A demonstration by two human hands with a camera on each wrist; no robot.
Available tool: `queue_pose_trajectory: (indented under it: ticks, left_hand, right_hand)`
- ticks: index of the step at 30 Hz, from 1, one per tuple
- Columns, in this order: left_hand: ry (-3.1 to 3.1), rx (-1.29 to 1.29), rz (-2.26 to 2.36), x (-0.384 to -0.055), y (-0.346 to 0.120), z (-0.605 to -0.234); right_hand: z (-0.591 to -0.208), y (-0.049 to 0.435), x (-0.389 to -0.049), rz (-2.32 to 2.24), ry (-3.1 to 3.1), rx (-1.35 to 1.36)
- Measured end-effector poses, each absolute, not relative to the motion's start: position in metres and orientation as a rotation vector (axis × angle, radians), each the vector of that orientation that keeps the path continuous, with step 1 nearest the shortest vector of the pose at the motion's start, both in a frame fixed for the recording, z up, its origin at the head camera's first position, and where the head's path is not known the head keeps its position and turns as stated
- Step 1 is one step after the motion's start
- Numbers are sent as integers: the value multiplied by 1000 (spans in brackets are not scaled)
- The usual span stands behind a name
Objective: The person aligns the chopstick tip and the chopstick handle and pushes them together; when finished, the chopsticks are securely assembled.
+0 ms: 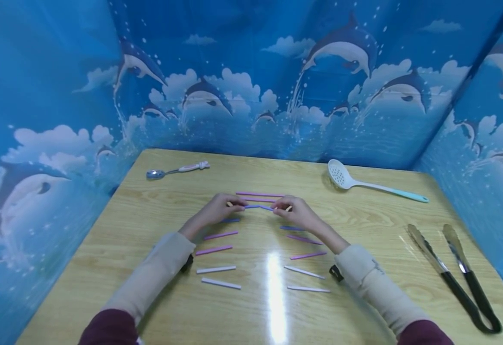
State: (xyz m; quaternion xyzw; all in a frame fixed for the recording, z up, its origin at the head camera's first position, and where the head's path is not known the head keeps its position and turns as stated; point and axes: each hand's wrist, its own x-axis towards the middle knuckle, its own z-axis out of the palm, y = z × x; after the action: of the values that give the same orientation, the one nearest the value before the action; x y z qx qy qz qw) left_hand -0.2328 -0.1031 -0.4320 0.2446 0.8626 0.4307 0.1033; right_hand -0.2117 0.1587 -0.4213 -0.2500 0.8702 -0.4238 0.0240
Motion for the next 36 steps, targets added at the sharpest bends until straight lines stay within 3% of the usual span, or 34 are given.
queue_pose_trajectory:
  ticks: [36]
  left_hand:
    - [2549, 657, 1238, -226, -97, -426]
  right_hand:
    - [-416, 158, -210, -1289, 2747, -762]
